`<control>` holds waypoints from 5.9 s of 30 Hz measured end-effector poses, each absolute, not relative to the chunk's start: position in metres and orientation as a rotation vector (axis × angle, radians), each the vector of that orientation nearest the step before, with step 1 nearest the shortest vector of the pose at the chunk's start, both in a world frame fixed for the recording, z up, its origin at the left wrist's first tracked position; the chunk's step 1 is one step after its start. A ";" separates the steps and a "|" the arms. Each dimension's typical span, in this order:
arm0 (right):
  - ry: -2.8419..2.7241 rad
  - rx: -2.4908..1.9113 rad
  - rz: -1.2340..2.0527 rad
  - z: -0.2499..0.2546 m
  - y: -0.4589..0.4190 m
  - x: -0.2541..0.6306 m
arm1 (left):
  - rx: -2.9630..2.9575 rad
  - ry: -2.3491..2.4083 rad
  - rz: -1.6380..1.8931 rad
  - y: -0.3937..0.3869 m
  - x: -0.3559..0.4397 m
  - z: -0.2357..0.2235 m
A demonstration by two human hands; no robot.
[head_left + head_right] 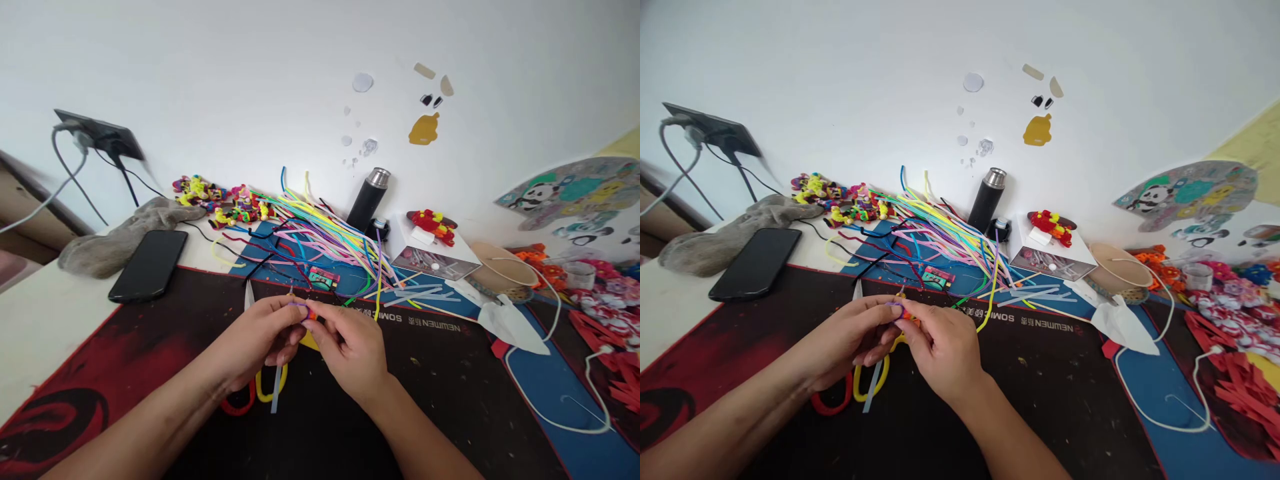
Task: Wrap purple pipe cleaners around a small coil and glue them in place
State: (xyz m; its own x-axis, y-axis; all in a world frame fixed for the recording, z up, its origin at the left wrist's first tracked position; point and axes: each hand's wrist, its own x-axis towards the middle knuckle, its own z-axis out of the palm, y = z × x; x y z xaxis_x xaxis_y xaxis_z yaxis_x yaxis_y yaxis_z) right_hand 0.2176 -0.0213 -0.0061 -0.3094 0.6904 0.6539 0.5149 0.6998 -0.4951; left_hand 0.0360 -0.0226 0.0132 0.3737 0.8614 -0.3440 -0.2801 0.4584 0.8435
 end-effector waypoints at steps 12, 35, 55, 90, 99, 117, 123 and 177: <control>-1.974 -0.876 0.287 -0.008 -0.021 0.217 | 0.770 0.932 0.850 -0.021 0.037 0.013; -1.381 -1.039 1.363 -0.007 -0.016 0.217 | 1.533 1.255 1.121 -0.028 0.034 0.008; -1.282 -1.048 1.540 0.000 -0.015 0.217 | 1.462 1.199 0.998 -0.035 0.035 0.007; -1.136 -0.961 1.572 -0.003 -0.019 0.208 | 1.094 0.983 1.101 -0.031 0.049 0.010; -1.168 -0.946 1.601 0.002 -0.020 0.209 | 1.196 0.993 1.096 -0.032 0.045 0.007; -1.100 -0.887 1.622 -0.009 -0.019 0.211 | 1.150 0.978 1.159 -0.034 0.048 0.004; -1.119 -0.885 1.618 -0.008 -0.020 0.211 | 1.269 0.984 1.158 -0.034 0.046 0.003; -1.101 -0.843 1.633 -0.007 -0.016 0.214 | 1.269 1.102 1.287 -0.024 0.032 0.006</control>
State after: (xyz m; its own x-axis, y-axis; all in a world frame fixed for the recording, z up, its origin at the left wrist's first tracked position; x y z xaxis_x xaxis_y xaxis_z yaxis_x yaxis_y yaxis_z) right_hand 0.2141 -0.0159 -0.0070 -0.3026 0.9526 -0.0296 -0.3295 -0.1337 -0.9346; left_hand 0.0324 -0.0241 0.0057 0.0267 0.9937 0.1087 -0.0451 -0.1074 0.9932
